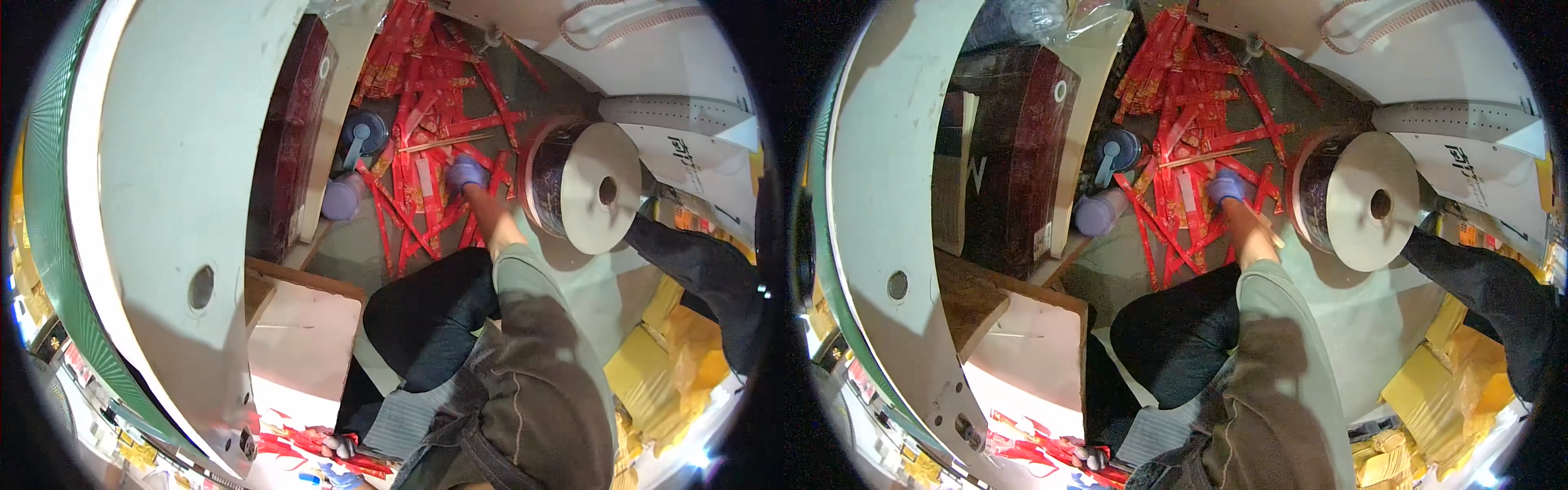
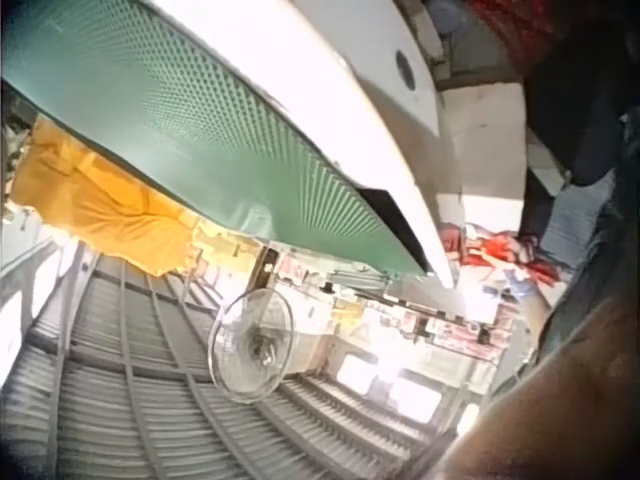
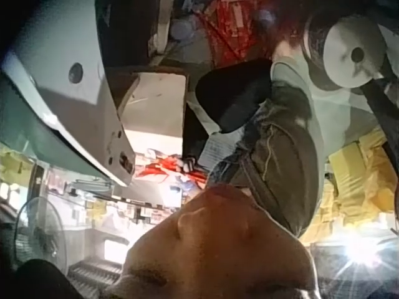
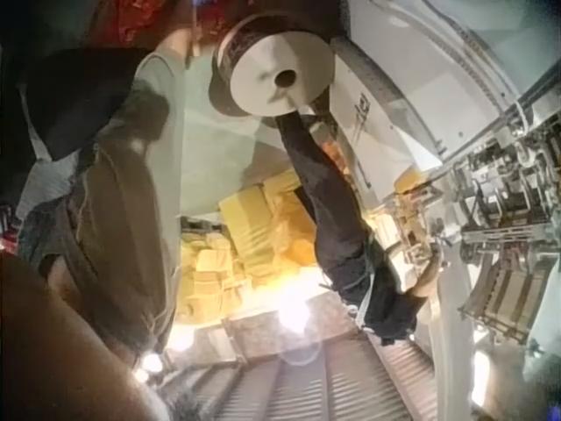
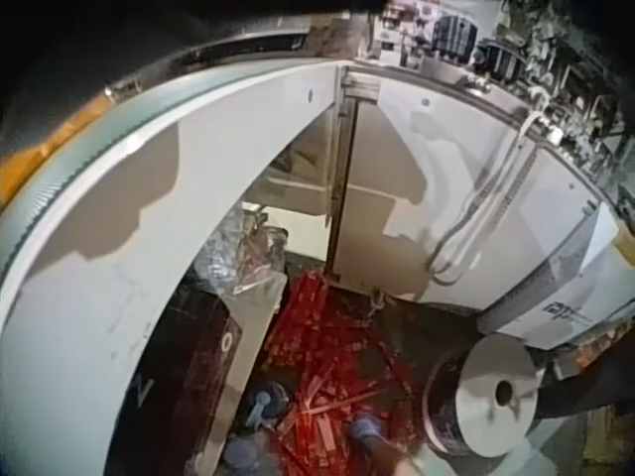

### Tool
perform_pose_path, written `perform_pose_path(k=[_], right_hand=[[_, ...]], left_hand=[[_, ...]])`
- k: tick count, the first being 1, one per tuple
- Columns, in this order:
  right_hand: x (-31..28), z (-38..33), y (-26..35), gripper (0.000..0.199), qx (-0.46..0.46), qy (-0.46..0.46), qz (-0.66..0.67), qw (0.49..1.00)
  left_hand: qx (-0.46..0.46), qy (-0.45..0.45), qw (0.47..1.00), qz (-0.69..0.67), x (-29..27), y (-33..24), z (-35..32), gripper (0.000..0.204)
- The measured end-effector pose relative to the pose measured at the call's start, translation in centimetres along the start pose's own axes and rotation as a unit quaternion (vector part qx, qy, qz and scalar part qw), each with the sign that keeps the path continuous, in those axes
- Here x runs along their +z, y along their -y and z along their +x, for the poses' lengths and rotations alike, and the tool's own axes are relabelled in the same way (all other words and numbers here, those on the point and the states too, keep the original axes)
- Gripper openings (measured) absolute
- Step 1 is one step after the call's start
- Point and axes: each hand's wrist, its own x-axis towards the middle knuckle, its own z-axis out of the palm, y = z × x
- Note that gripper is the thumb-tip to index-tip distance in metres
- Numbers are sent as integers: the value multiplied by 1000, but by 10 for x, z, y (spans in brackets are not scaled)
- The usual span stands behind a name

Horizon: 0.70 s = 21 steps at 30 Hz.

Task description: Assembling bundles of red plastic strips onto wooden sticks at a manufacturing workstation.

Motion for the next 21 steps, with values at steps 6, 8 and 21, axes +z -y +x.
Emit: perform_pose_path(k=[6, 8, 21], right_hand=[[14, -61, 73, 88, 94, -1, 85, 992], [8, -68, 88, 104, 194, -27, 120, 973], [3, -28, 58, 47, 186, -15, 78, 979]], left_hand=[[-5, 10, 1000, 2, -10, -7, -3, 26], [-11, 19, 1000, 1, -14, -10, -2, 26], [158, 510, 285, -796, -193, 75, -5, 30]])
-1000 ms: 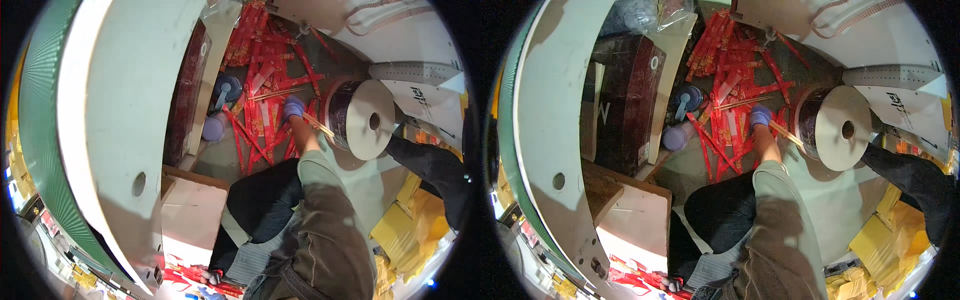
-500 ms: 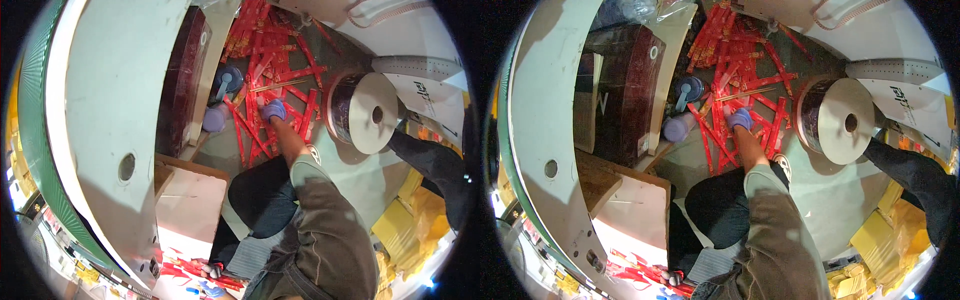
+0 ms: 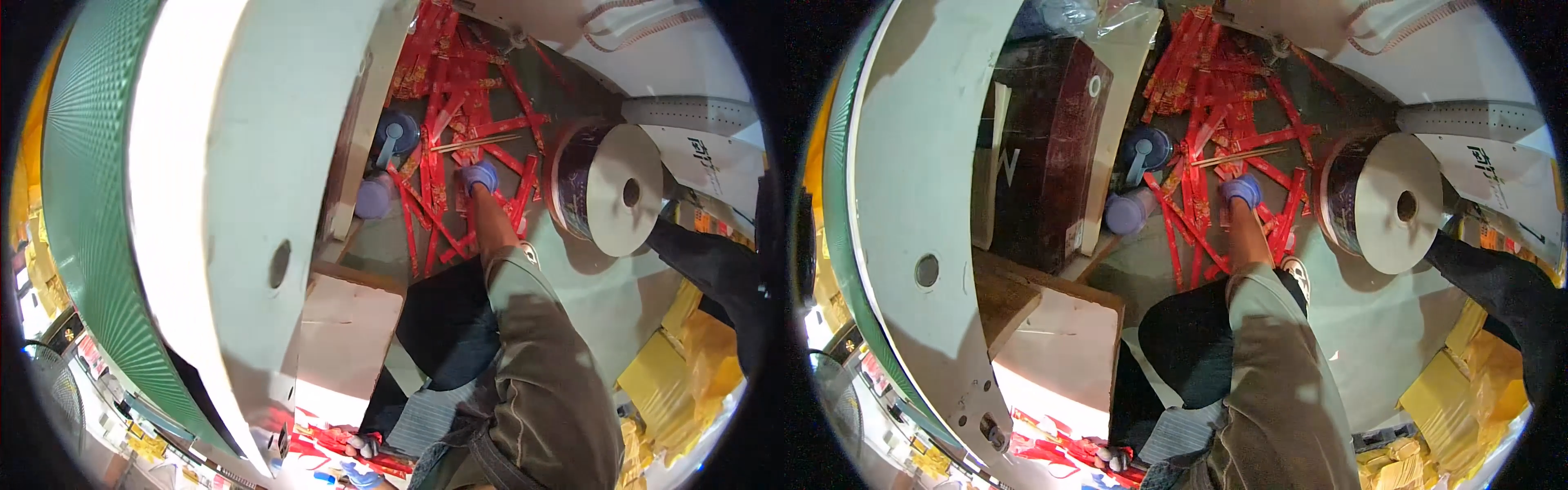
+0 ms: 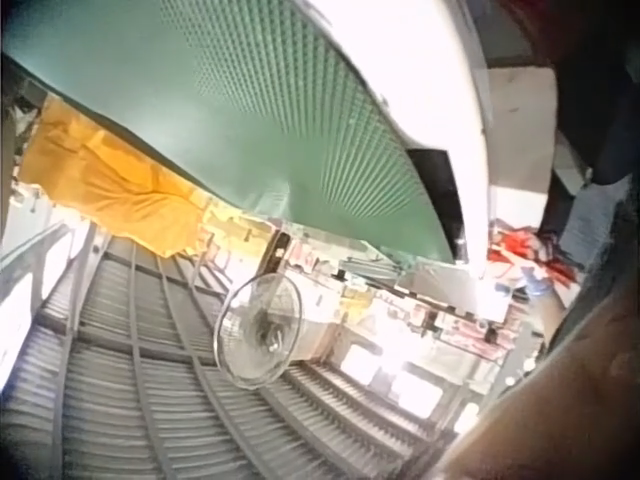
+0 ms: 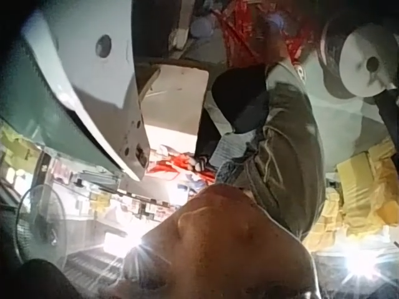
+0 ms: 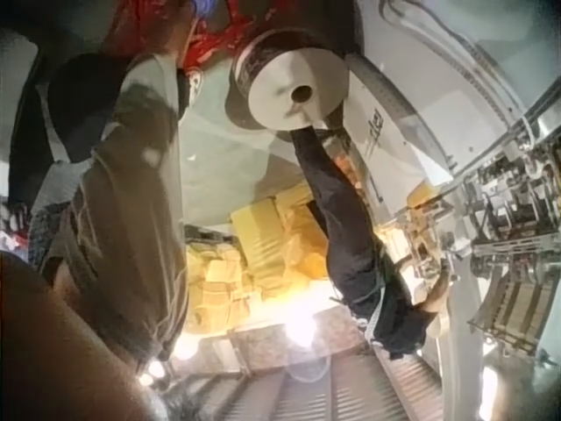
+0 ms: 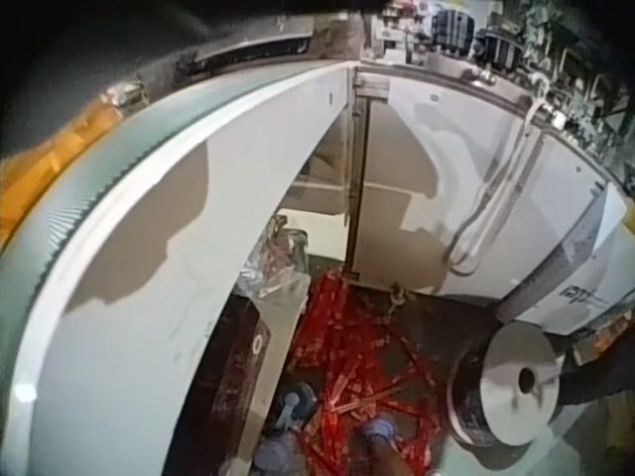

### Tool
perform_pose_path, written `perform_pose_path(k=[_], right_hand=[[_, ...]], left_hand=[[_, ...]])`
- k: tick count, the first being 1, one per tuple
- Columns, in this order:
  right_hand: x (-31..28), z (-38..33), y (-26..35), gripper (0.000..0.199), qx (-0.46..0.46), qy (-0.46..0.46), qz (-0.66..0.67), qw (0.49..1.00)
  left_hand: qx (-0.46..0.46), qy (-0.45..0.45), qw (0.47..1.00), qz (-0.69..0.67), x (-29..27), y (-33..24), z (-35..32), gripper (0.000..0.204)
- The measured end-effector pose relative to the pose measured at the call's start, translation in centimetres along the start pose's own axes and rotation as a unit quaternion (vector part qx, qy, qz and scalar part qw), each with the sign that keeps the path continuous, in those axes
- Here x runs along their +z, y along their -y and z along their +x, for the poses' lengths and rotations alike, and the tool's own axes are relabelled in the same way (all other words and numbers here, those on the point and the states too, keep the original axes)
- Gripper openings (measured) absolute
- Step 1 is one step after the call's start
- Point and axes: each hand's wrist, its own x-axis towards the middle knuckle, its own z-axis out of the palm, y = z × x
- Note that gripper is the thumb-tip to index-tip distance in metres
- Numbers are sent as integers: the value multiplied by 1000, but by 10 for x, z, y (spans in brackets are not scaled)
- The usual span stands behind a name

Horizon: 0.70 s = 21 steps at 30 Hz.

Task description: Assembling bundles of red plastic strips onto wooden sticks at a manufacturing workstation.

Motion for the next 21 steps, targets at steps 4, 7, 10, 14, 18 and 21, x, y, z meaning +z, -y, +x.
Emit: perform_pose_path(k=[4, 7, 10, 14, 18, 21], right_hand=[[2, 22, -10, 40, 3, -4, -17, 1000], [6, 17, -7, 39, -18, 2, -42, 999], [3, 17, -4, 39, -44, 34, -106, 993], [0, 52, -36, 42, -6, -43, -58, 997], [-14, -34, 20, 42, 20, 17, 66, 997], [10, 33, -25, 39, 1, -30, 11, 999]], left_hand=[[120, -10, 977, -175, 30, -4, -9, 32], [200, -18, 935, -291, 60, -3, -14, 35], [291, -31, 866, -407, 85, 2, -28, 37], [415, -69, 709, -565, 87, -18, -33, 42], [464, -56, 621, -630, 130, 14, -50, 45], [435, 50, 497, -749, 79, 25, -21, 40]])
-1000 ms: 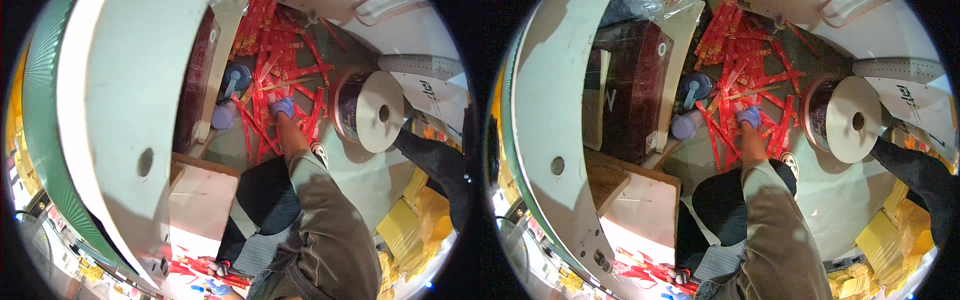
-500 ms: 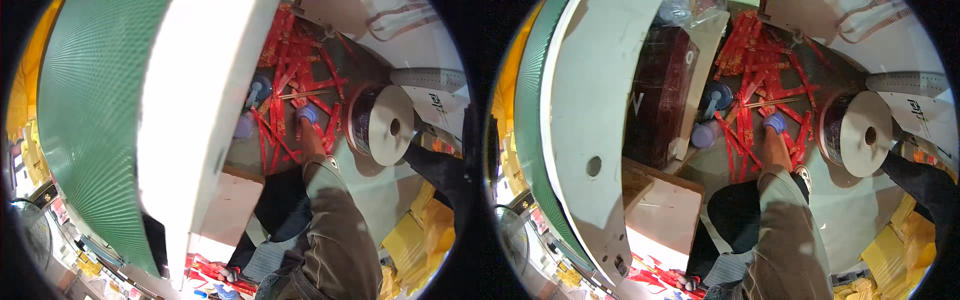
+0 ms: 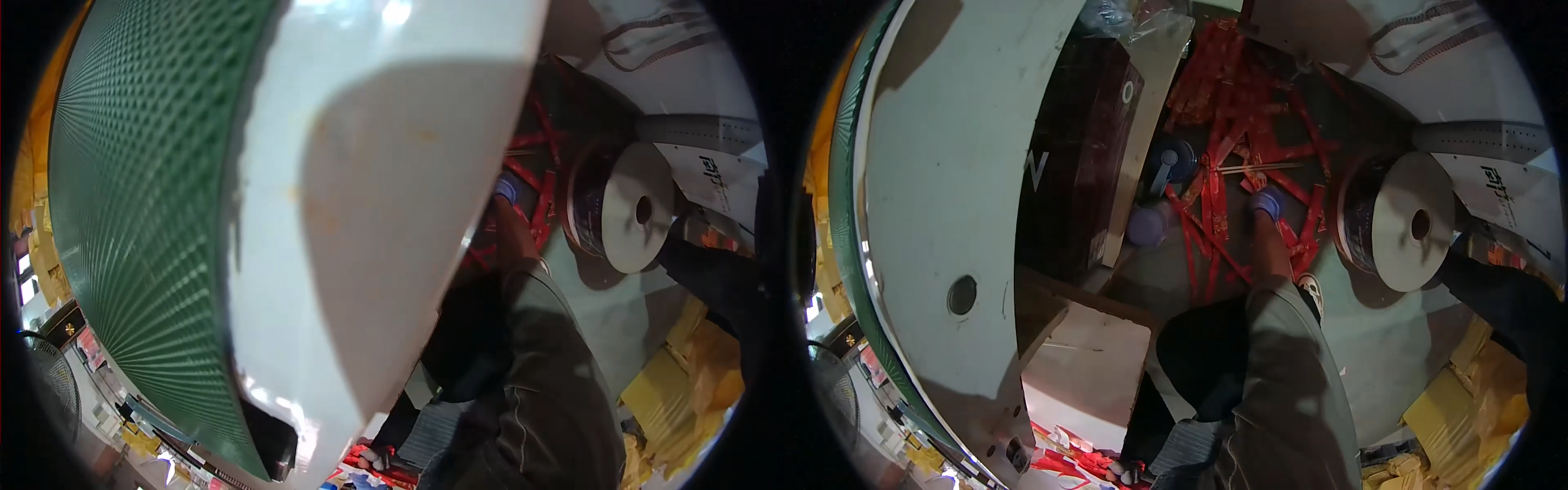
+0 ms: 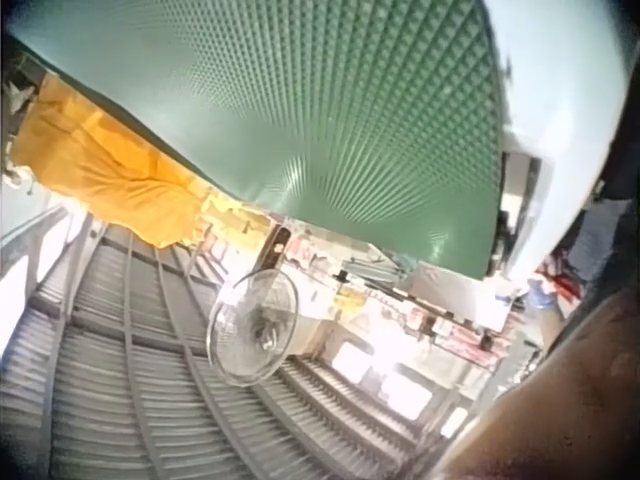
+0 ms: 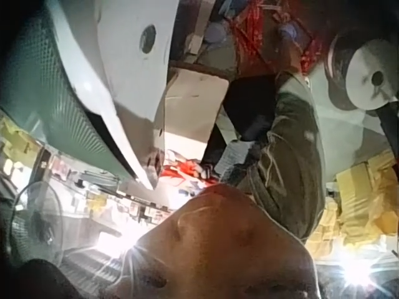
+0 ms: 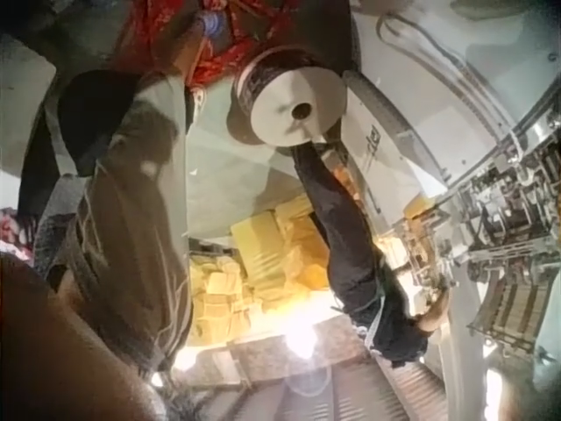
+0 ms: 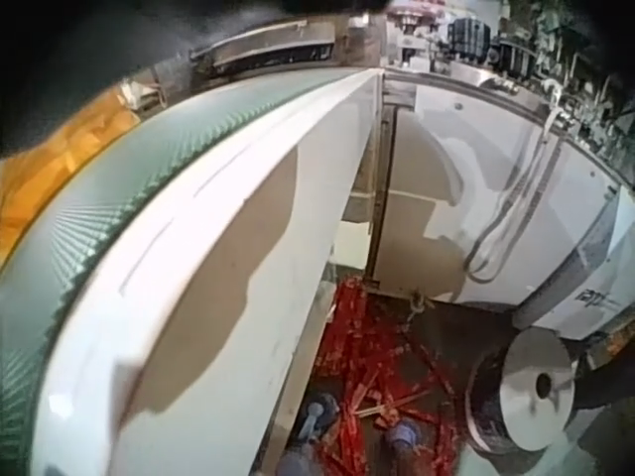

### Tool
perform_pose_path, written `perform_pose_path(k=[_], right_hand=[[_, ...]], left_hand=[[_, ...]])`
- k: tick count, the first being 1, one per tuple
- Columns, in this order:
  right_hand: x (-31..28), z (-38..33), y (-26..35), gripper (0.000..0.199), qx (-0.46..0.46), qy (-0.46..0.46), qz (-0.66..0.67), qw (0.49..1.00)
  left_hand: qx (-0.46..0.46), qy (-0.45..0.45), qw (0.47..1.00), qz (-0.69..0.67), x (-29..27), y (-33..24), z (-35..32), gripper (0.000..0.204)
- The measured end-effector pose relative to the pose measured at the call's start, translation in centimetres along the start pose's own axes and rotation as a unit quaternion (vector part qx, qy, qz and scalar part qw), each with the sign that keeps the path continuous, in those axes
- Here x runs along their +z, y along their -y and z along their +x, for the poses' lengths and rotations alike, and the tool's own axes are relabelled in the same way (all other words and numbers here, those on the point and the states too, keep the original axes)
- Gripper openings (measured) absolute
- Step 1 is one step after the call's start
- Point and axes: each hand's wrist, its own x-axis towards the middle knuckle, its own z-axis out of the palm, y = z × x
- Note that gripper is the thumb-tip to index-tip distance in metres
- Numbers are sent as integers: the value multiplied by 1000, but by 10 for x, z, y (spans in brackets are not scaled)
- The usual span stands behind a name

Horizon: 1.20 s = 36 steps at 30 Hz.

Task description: Assembling bundles of red plastic strips onto wooden sticks at a manufacturing workstation.

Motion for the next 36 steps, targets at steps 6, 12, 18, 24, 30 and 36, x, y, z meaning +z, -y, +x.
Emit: perform_pose_path(k=[6, 12, 18, 24, 30, 36], right_hand=[[-21, 61, 1, 40, -118, 109, -175, 971], [-138, 19, 37, 30, -609, 98, -475, 628], [-323, -149, -36, 18, -382, 284, -50, 878], [-382, -329, -70, 41, -514, 331, 174, 772], [-341, -474, -23, 35, -534, 537, 219, 615], [-163, -574, 22, 16, -481, 573, 66, 660]], left_hand=[[-110, -38, 919, -377, -65, -96, 85, 35], [-107, -44, 715, -690, -153, -217, 149, 43], [-25, -7, 583, -812, -113, -192, 152, 23], [113, 75, 386, -912, -94, -180, 161, 16], [147, -2, 294, -945, -173, -245, 136, 25], [-7, -303, 414, -858, -136, -164, 128, 20]])
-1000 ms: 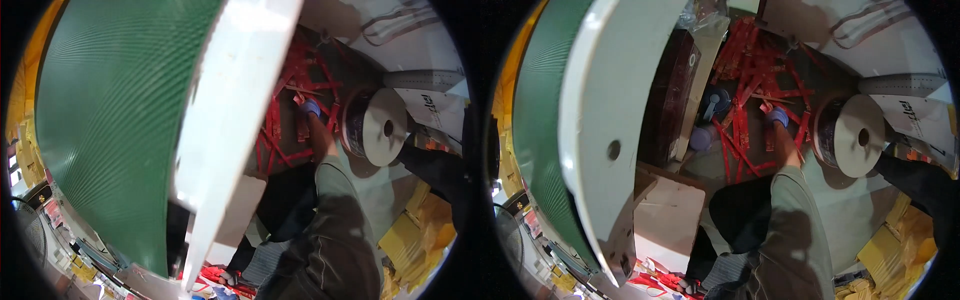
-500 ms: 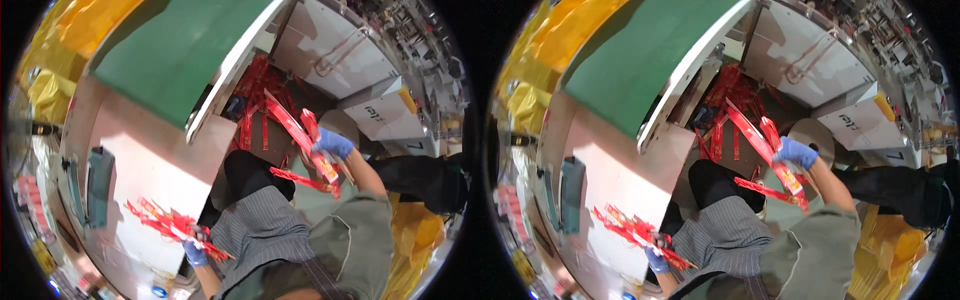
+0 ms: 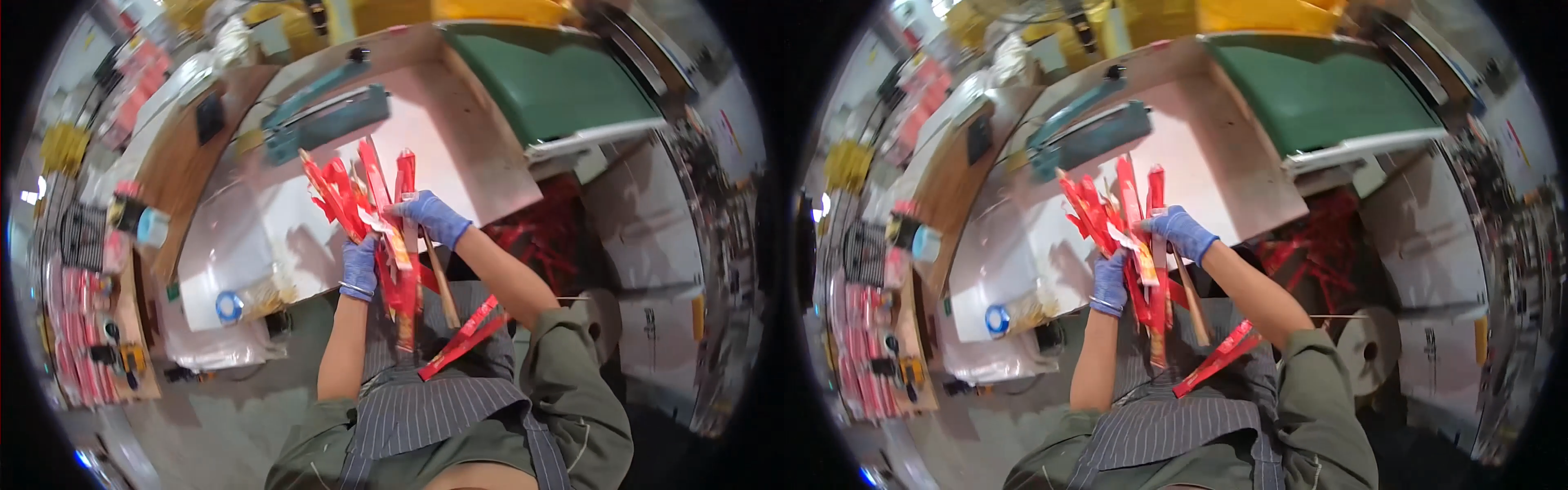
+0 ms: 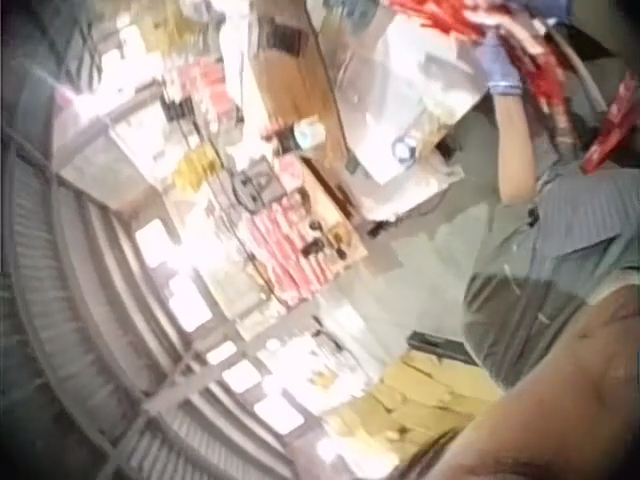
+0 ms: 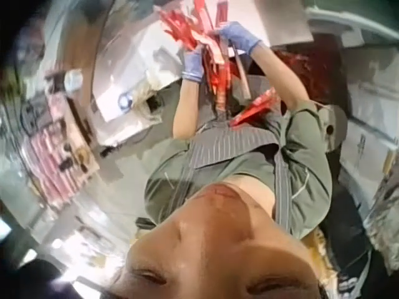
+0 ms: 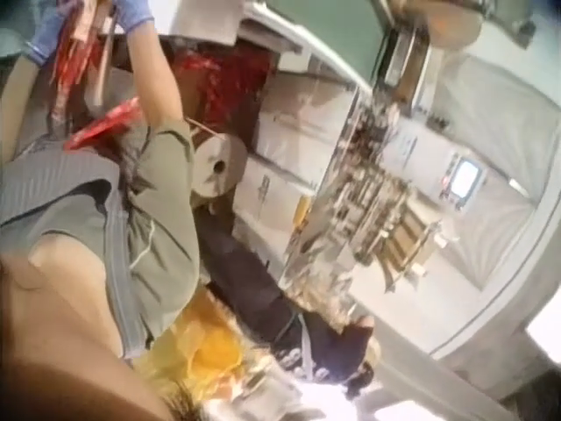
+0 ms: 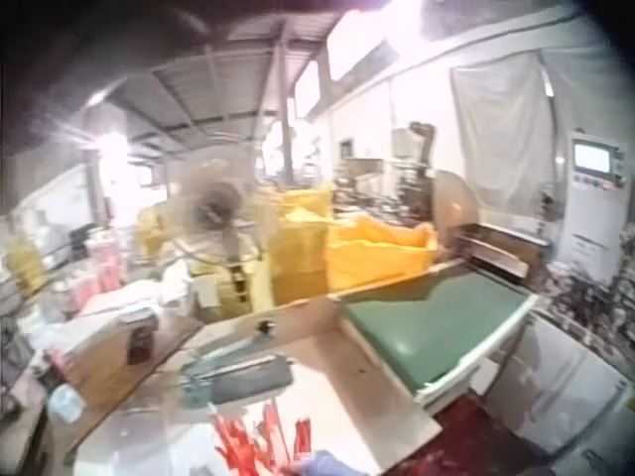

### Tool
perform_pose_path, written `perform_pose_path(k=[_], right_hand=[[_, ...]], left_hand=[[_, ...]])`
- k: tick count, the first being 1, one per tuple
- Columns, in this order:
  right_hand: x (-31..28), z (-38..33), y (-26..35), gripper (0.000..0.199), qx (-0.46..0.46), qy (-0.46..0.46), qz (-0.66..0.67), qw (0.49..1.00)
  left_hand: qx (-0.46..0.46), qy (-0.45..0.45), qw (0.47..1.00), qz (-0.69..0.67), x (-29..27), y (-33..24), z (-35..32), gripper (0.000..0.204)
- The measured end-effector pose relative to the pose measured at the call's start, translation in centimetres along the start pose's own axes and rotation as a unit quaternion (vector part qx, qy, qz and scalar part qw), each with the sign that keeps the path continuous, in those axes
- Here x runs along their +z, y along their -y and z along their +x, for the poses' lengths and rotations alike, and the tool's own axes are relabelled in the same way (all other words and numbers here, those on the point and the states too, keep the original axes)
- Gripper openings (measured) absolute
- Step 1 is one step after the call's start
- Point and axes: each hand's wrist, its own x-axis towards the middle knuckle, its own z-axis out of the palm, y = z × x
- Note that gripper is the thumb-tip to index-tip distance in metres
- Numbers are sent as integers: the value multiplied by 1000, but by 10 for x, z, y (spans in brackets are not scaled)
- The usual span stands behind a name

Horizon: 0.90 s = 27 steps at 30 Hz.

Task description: Assembling bundles of red plastic strips onto wooden sticks at a manufacturing workstation.

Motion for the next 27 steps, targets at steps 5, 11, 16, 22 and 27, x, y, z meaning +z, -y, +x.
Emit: perform_pose_path(k=[5, 11, 16, 22, 27], right_hand=[[3, 67, -36, 21, -96, -116, 8, 989], [-13, 66, 13, 22, -47, -209, -51, 976], [-8, 36, -26, 31, -90, -112, -409, 901], [36, 24, -32, 38, -54, -194, -551, 810], [67, 11, -36, 35, -113, -143, -589, 787]], left_hand=[[21, -86, 984, 156, -71, 10, -8, 25], [8, -104, 986, 129, -95, 2, -15, 23], [-13, -46, 998, 32, -95, 7, -19, 15], [-49, -15, 997, -62, -97, 4, -28, 15], [-3, 63, 989, -136, -148, 34, -50, 33]])
